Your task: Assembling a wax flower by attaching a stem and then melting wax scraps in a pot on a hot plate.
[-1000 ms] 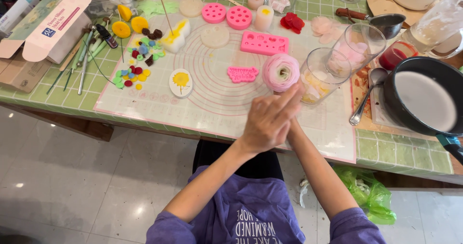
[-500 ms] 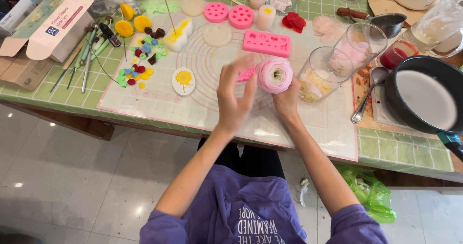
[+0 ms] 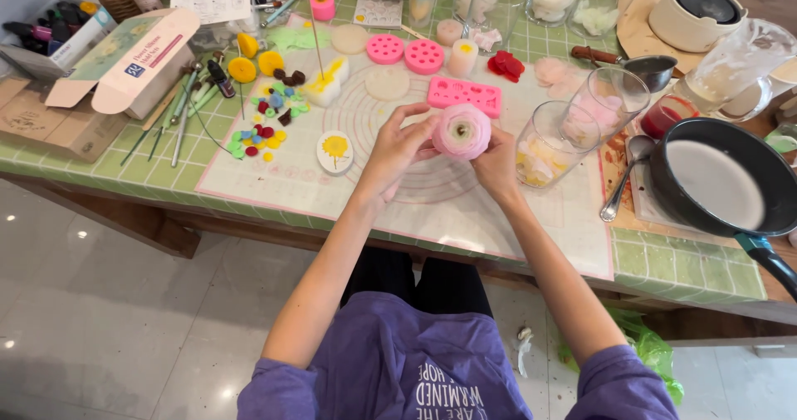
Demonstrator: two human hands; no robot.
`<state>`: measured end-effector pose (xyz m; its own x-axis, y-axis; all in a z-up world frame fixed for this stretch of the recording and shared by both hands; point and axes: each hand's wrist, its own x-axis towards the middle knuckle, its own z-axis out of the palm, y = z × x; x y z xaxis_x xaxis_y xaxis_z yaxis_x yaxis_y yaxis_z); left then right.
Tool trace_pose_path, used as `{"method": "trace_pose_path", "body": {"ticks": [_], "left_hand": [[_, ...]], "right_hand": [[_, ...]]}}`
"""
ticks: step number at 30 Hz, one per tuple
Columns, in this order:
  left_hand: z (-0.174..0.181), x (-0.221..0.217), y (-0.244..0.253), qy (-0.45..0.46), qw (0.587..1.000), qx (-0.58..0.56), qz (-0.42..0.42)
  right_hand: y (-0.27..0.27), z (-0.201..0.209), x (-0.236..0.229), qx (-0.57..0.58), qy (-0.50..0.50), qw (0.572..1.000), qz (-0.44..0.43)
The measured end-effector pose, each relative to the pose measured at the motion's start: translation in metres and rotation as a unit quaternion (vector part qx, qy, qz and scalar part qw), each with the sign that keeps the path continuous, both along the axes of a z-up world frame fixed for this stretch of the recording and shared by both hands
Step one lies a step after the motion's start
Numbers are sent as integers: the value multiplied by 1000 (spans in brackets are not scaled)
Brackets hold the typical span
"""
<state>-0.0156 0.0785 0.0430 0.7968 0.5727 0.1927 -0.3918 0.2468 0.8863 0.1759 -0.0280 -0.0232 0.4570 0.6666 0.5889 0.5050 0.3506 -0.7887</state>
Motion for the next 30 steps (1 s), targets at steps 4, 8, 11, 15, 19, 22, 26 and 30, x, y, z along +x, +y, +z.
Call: {"method": "trace_pose_path", "body": {"ticks": [4, 8, 11, 15, 19, 22, 26, 30], "left_hand": [[3, -11, 4, -33, 997, -64, -32], [-6, -15, 5, -86, 979, -159, -90], [-14, -14, 0, -123, 960, -223, -112], [-10, -17, -27, -126, 930, -325, -117], [0, -22, -48, -133, 909, -374, -126], [7, -27, -55, -157, 903, -380, -127], [3, -35, -59, -162, 927, -324, -98], [6, -44, -55, -79, 986, 116, 89]], "right_hand": [[-8, 26, -12, -14, 14, 1000, 25], [-18, 41, -19, -36, 7, 998, 44], [-25, 55, -31, -9, -14, 999, 39], [-31, 55, -36, 24, -46, 999, -11], [-34, 57, -42, 44, -88, 994, -38], [-34, 56, -43, 39, -98, 992, -75], [-31, 44, -42, 51, -19, 998, -42], [-36, 46, -40, 6, 69, 996, 64]]}}
